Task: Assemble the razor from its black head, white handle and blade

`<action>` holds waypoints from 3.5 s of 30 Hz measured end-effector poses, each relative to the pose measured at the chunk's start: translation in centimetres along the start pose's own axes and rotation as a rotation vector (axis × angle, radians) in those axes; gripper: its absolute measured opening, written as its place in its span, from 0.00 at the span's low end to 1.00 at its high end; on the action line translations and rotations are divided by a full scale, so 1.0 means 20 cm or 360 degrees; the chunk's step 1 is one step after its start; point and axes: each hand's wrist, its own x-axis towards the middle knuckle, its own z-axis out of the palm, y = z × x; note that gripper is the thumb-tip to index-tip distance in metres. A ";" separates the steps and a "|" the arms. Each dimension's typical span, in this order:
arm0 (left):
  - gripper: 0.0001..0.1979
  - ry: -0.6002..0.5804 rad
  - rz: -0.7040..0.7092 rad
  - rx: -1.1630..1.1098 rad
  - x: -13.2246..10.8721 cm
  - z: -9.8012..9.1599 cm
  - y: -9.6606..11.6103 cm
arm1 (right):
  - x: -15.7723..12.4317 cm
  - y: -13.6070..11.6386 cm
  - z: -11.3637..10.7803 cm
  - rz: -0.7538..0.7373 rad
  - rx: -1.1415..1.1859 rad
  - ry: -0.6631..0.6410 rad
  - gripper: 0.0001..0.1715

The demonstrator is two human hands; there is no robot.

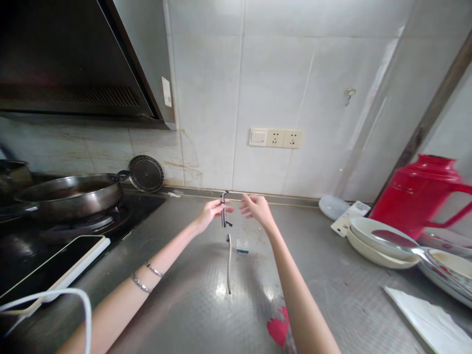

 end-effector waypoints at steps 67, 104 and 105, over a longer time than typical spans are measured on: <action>0.11 0.0513 -0.0446 0.1226 0.09 -0.53 -0.07 | -0.31 0.20 0.10 0.0398 -0.1043 -0.0593 0.18; 0.10 -0.0636 0.0486 0.2424 0.26 -0.19 -0.38 | -0.26 0.34 -0.04 0.0146 -0.1621 0.0207 0.23; 0.11 -0.0645 0.0506 0.2418 0.25 -0.20 -0.38 | -0.26 0.35 -0.04 0.0126 -0.1620 0.0201 0.23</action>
